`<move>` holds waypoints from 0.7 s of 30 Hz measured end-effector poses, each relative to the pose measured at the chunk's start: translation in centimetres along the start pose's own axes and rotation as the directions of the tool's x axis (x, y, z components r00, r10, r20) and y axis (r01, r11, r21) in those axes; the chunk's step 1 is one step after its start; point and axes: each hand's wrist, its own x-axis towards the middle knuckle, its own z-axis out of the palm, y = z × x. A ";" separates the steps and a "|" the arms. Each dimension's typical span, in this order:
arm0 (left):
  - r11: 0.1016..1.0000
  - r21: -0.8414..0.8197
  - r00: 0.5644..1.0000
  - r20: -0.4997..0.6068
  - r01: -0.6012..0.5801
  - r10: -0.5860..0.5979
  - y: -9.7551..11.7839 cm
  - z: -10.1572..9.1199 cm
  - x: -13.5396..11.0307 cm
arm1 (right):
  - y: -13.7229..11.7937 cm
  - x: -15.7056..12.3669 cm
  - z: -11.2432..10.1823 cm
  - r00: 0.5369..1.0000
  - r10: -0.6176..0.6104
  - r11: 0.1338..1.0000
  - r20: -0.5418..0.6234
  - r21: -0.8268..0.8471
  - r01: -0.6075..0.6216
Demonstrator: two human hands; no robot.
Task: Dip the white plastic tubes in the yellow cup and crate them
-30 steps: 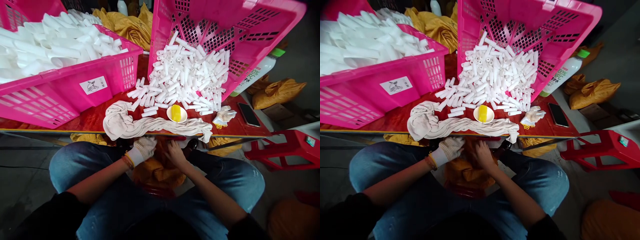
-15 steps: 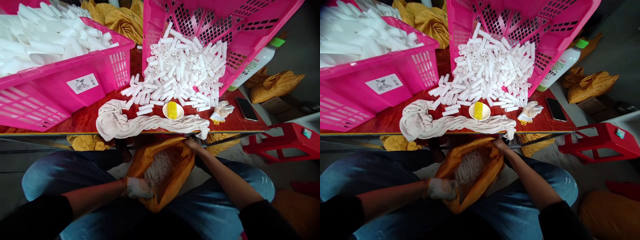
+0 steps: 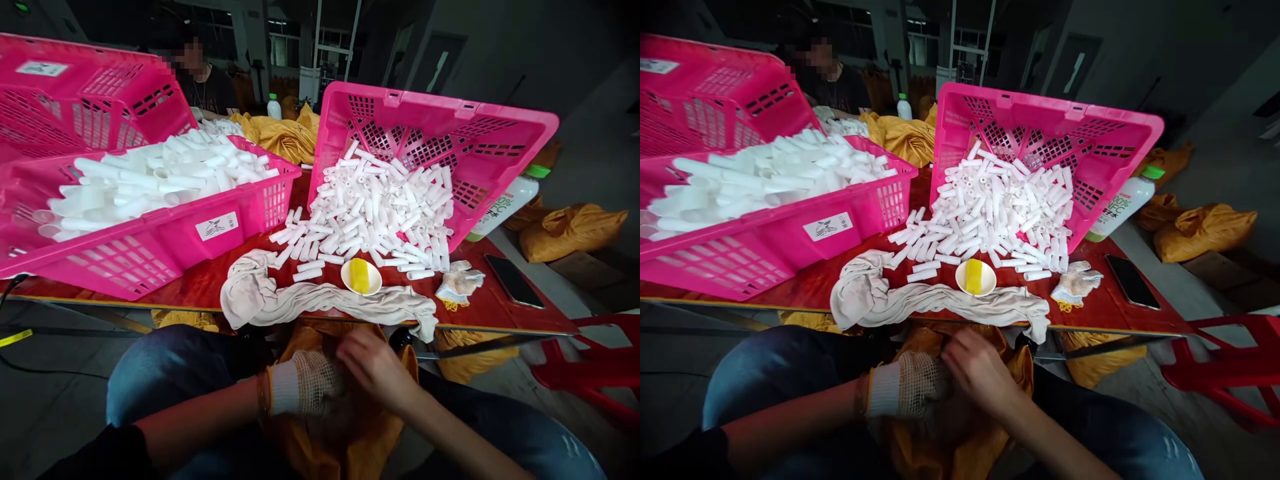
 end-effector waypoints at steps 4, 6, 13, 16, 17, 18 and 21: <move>0.973 0.227 0.955 -0.296 0.049 0.021 -0.2 -5.1 -1.3 | -0.8 10.1 -2.7 0.997 -0.059 0.959 -0.042 -0.279 0.045; 0.947 0.272 0.853 -0.522 0.172 -0.005 -1.5 -7.2 -1.7 | -0.7 13.9 -2.7 0.998 -0.016 0.902 0.062 -0.430 0.041; 0.827 0.371 0.670 -0.742 0.423 -0.010 -7.4 -7.3 -2.8 | -0.5 16.1 -1.7 0.995 0.018 0.914 0.097 -0.406 0.023; 0.827 0.336 0.669 -0.740 0.450 -0.064 -6.7 -7.4 -2.6 | 1.8 13.3 -4.4 0.997 0.041 0.998 -0.060 -0.044 -0.044; 0.839 0.312 0.651 -0.756 0.447 -0.066 -6.2 -7.5 -2.2 | 3.1 12.0 -5.7 0.991 0.092 0.990 -0.102 0.119 -0.079; 0.852 0.287 0.631 -0.773 0.437 -0.063 -5.5 -7.7 -1.7 | 4.4 10.7 -7.0 0.979 0.156 0.957 -0.128 0.265 -0.117; 0.894 0.219 0.563 -0.825 0.391 -0.044 -3.4 -7.7 1.3 | 8.4 6.8 -9.9 0.932 0.295 0.883 -0.211 0.433 -0.181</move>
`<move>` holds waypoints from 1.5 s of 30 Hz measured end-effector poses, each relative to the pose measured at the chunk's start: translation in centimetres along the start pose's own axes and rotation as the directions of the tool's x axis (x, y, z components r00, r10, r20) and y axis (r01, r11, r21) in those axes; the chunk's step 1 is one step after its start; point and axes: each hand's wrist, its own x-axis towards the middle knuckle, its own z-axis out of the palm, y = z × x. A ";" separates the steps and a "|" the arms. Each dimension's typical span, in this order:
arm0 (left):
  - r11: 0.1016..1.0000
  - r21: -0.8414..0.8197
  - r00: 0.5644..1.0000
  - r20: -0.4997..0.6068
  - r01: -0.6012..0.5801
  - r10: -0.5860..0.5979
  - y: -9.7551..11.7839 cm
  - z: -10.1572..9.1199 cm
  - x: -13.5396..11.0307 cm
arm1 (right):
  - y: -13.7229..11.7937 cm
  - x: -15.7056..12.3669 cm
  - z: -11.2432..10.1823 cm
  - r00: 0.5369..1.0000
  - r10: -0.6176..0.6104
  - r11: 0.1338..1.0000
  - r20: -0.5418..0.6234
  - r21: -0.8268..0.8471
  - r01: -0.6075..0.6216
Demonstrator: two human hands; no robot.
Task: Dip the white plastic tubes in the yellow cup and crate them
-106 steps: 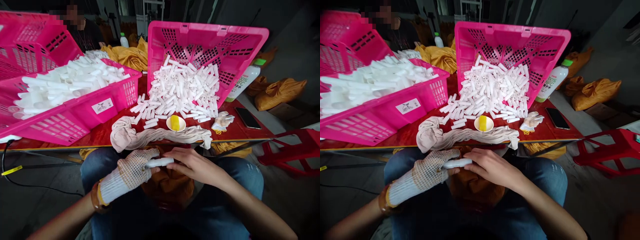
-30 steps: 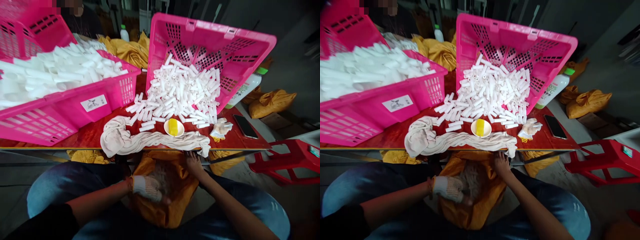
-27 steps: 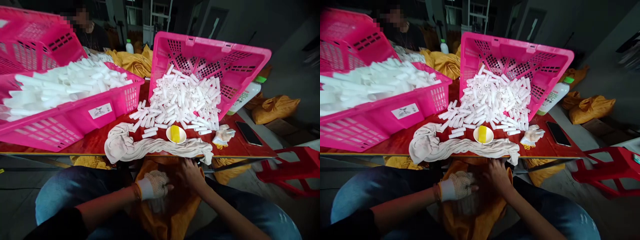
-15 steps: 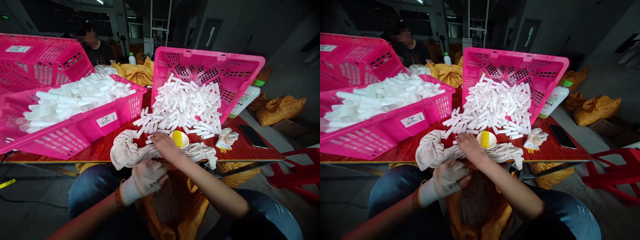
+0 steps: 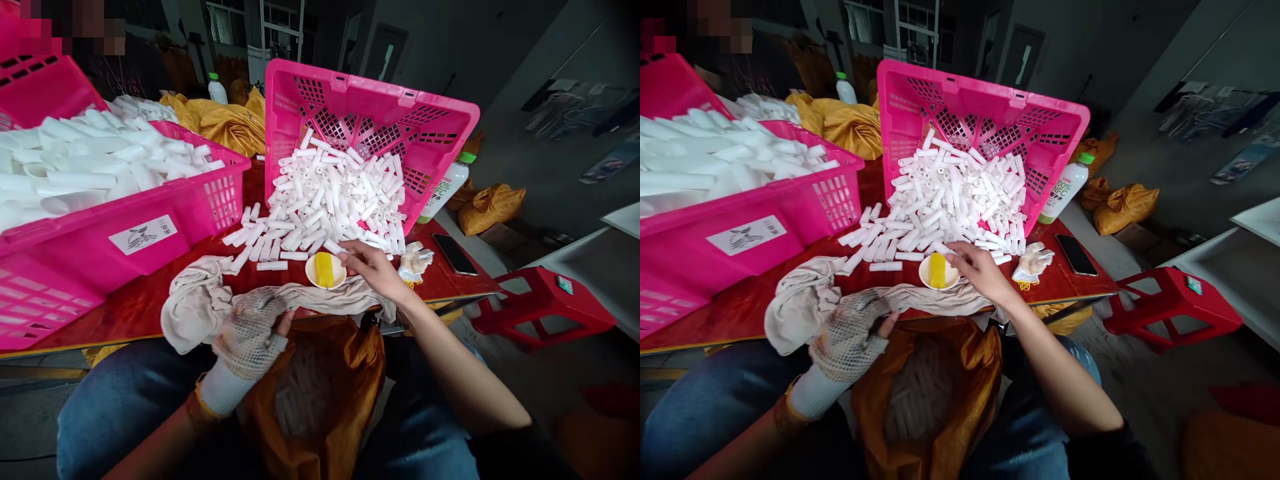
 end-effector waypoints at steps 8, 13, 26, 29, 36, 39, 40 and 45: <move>0.985 -0.014 0.972 0.169 0.170 -0.165 5.3 6.2 3.0 | 3.9 -2.9 0.1 0.990 -0.133 0.984 -0.038 -0.128 0.127; 0.996 0.050 0.991 0.108 0.074 -0.079 5.2 6.9 3.0 | 3.9 -3.1 0.2 0.969 -0.243 0.956 -0.036 -0.178 0.233; 0.989 0.144 0.993 0.103 0.041 -0.056 5.0 7.5 2.3 | 3.5 -3.3 0.0 0.966 -0.231 0.917 0.115 -0.305 0.256; 0.997 0.064 0.995 0.086 0.052 -0.057 5.0 7.3 2.6 | 3.1 -3.2 -0.2 0.964 -0.211 0.916 0.164 -0.312 0.254; 0.994 0.079 0.997 0.034 0.071 -0.074 4.9 7.5 2.5 | 2.8 -3.0 0.0 0.972 -0.205 0.931 0.114 -0.282 0.230; 0.993 0.093 0.997 0.027 0.075 -0.078 4.9 7.5 2.4 | 2.8 -2.9 -0.1 0.968 -0.198 0.932 0.153 -0.276 0.234; 0.992 0.097 0.996 0.028 0.076 -0.079 4.9 7.5 2.4 | 2.8 -2.9 -0.1 0.969 -0.191 0.933 0.158 -0.278 0.229; 0.994 0.066 0.993 0.067 0.089 -0.093 4.7 7.4 2.3 | 3.2 -3.0 0.0 0.977 -0.200 0.939 0.078 -0.271 0.214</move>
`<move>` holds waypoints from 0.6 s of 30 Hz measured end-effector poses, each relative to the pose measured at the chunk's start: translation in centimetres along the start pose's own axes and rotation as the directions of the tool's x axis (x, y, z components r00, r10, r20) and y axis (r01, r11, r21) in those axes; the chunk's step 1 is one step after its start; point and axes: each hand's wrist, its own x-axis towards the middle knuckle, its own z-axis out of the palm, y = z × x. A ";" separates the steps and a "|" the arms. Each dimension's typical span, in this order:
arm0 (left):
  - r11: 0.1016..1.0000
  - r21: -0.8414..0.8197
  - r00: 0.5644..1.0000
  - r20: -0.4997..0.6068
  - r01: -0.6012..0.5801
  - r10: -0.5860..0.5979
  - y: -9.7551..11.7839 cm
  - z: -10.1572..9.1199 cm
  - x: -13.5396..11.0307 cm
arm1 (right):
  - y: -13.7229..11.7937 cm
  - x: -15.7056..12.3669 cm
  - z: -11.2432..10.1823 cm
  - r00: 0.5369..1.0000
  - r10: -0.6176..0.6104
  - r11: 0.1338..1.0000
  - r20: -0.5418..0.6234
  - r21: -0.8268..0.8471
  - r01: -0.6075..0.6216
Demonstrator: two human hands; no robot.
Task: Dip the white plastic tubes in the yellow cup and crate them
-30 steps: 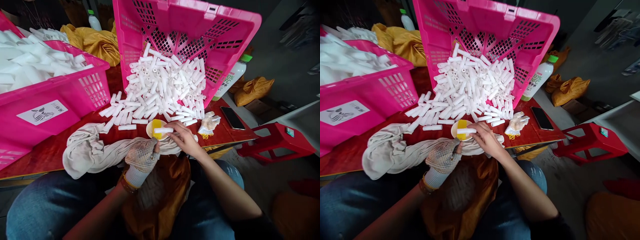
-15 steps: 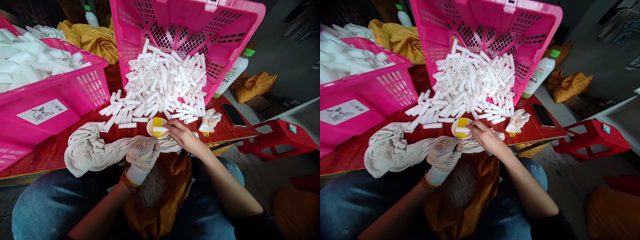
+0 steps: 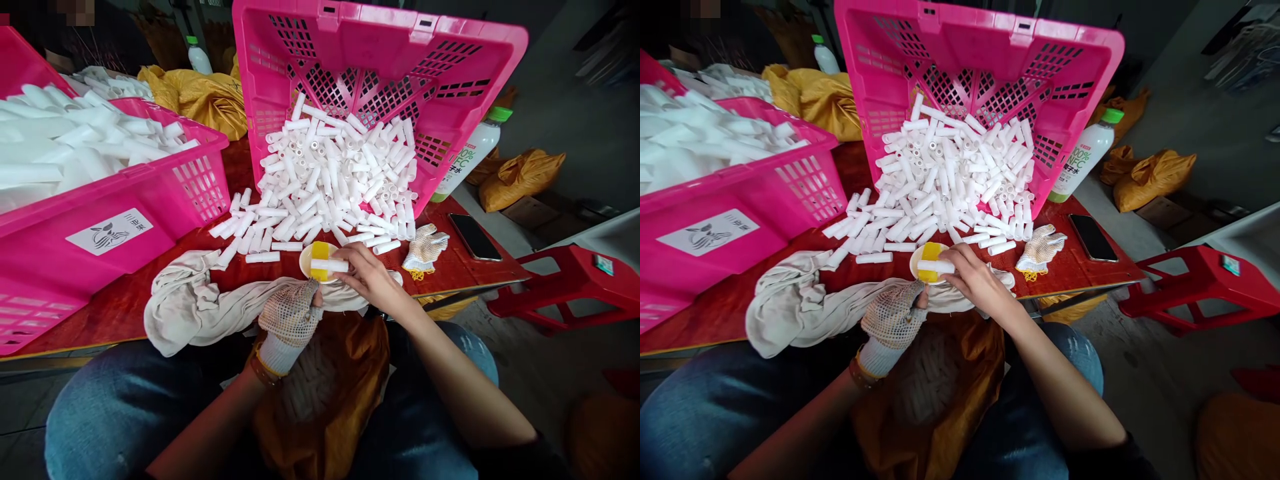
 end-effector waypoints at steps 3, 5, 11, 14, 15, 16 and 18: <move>1.000 -0.009 1.000 0.006 0.024 -0.024 0.0 0.2 -0.1 | 0.1 0.0 0.0 1.000 -0.025 1.000 0.012 0.015 0.025; 1.000 0.019 1.000 -0.016 0.021 -0.021 0.1 0.2 -0.1 | 0.1 0.0 -0.1 0.999 -0.013 1.000 0.047 0.008 0.013; 1.000 -0.007 0.998 -0.058 0.022 -0.022 0.1 0.1 -0.2 | -0.1 -0.1 0.0 0.999 0.018 0.999 0.029 0.032 -0.019; 0.999 -0.018 0.996 -0.085 0.032 -0.033 0.1 0.2 -0.2 | -0.1 0.0 0.0 1.000 -0.005 0.998 0.029 0.056 0.003; 0.999 -0.017 0.994 -0.098 0.041 -0.042 0.2 0.3 -0.2 | -0.1 0.1 0.0 0.999 -0.007 0.998 0.033 0.055 0.006; 0.998 -0.022 0.994 -0.099 0.051 -0.053 0.2 0.3 -0.3 | -0.1 0.1 0.0 0.999 -0.004 0.999 0.035 0.049 0.003; 0.997 -0.034 0.993 -0.083 0.076 -0.079 0.2 0.3 -0.3 | 0.1 0.0 0.2 1.000 0.008 1.000 0.028 0.029 -0.009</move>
